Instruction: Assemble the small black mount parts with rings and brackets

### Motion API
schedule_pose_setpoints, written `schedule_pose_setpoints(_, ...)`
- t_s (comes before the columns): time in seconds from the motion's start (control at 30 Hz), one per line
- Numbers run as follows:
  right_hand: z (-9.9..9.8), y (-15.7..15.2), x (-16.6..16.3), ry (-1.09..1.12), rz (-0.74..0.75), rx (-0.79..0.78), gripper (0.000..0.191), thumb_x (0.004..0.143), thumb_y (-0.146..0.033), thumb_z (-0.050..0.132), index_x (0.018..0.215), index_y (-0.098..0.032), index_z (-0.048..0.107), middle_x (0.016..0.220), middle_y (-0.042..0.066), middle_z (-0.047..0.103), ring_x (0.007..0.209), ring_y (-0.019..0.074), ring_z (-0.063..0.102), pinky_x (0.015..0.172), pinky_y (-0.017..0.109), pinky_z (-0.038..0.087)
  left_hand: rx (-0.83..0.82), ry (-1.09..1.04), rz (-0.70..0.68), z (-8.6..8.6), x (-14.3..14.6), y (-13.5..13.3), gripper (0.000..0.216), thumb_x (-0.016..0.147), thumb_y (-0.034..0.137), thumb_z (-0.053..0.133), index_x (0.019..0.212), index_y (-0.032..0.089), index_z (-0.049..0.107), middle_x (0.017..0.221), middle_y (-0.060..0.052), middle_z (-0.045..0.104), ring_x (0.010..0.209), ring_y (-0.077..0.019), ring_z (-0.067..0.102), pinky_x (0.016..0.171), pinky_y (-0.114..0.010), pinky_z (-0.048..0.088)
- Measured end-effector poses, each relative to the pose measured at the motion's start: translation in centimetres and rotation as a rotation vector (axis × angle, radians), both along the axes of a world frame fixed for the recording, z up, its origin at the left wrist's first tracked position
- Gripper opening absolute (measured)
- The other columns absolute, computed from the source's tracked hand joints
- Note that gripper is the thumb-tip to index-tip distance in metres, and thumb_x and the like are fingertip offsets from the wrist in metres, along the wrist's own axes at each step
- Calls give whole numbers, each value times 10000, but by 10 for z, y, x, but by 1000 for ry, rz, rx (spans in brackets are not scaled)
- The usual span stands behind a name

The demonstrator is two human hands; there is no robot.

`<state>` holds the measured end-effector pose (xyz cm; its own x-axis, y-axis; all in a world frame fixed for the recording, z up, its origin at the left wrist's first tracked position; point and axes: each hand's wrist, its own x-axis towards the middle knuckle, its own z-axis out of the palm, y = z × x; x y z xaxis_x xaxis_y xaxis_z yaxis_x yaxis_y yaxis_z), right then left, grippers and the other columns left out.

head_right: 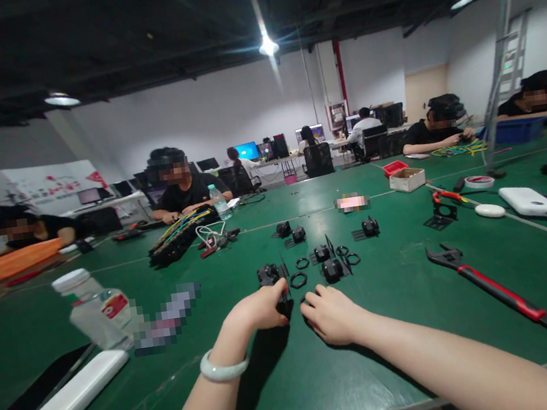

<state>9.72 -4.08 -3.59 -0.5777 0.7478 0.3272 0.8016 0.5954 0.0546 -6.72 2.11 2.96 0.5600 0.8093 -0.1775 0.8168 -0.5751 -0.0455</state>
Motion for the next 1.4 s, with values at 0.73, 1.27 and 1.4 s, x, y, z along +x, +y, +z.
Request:
schedule_pose_setpoints(0.73,-9,7,9,125,69,-82,214,819,-143,340,978,-145,484,893,85,444,872,171,385,726,283,358,147,-39,-87,-11,10,-13,348,643,59,436,987,112,445,942,-158,543,848,-271,567,685,-360,447)
schedule_pose_setpoints(1.27,-9,6,3,-57,52,4,190,813,-134,324,894,-139,496,856,81,458,828,179,380,731,285,353,133,-50,-106,-17,9,-10,290,642,172,476,931,150,462,908,-118,562,804,-240,573,646,-313,452)
schedule_pose_setpoints(1.4,-10,5,3,-43,40,-8,192,814,-135,324,897,-145,496,851,81,456,825,178,379,730,288,350,144,-54,-117,-17,8,-10,273,652,197,478,921,152,470,894,-108,567,783,-232,576,639,-298,450)
